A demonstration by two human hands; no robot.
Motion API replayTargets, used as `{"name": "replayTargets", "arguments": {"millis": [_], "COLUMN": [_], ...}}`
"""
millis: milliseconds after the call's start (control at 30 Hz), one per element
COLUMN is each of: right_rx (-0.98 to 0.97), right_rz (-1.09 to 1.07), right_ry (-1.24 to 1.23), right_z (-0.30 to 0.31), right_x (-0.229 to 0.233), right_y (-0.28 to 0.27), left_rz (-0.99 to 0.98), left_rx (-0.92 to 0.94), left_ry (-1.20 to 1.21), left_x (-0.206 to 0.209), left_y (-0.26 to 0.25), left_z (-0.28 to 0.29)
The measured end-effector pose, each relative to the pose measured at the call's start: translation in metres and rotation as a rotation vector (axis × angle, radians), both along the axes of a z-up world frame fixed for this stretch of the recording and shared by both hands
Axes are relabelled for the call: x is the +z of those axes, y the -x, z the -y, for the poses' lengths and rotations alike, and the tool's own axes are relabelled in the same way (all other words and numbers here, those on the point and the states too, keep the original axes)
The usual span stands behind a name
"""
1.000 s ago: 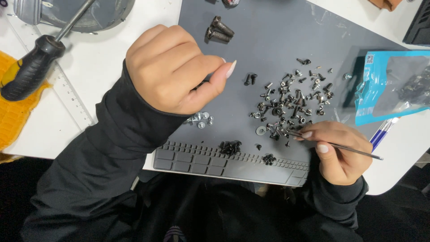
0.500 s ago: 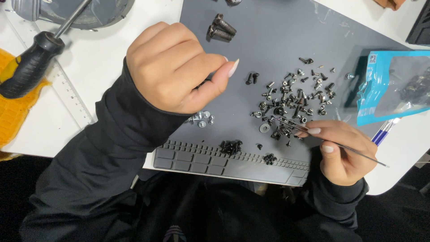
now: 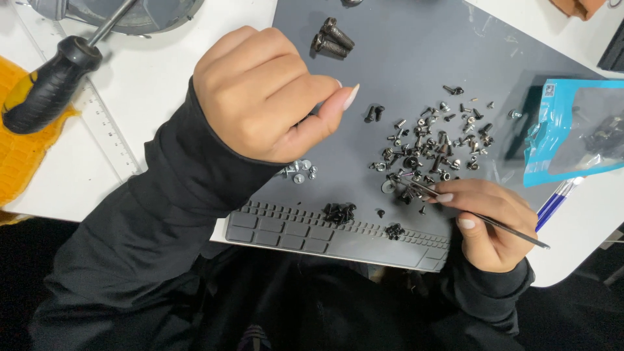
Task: The person uses tweezers to pick up and sort small screws and washers on a gray mat. They move the hardware into separate piles and occasionally adjust the position of the items with their fingers.
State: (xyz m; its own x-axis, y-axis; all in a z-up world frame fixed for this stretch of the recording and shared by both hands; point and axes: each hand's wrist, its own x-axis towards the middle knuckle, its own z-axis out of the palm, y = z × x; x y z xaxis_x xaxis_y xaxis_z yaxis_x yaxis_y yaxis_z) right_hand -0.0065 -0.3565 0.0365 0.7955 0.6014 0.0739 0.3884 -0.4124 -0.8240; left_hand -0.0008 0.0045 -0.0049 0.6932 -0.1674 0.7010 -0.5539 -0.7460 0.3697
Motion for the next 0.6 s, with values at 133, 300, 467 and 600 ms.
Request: {"name": "replayTargets", "arguments": {"millis": [133,300,467,600], "right_rx": [0.012,0.038,-0.058,-0.16], "right_rz": [0.005,0.046,0.059,0.008], "right_ry": [0.056,0.038,-0.034,-0.138], "right_z": [-0.006,-0.005,0.002,-0.006], "right_x": [0.002,-0.002,-0.007,-0.003], "right_y": [-0.001,-0.002,0.005,0.01], "left_rz": [0.001,-0.006,0.002,0.012], "left_rx": [0.005,-0.002,-0.02,-0.008], "left_ry": [-0.003,-0.009,0.002,-0.007], "left_x": [0.001,0.001,0.0,-0.003], "left_y": [0.0,0.001,0.0,0.0], "left_z": [0.0,-0.001,-0.001,-0.001]}}
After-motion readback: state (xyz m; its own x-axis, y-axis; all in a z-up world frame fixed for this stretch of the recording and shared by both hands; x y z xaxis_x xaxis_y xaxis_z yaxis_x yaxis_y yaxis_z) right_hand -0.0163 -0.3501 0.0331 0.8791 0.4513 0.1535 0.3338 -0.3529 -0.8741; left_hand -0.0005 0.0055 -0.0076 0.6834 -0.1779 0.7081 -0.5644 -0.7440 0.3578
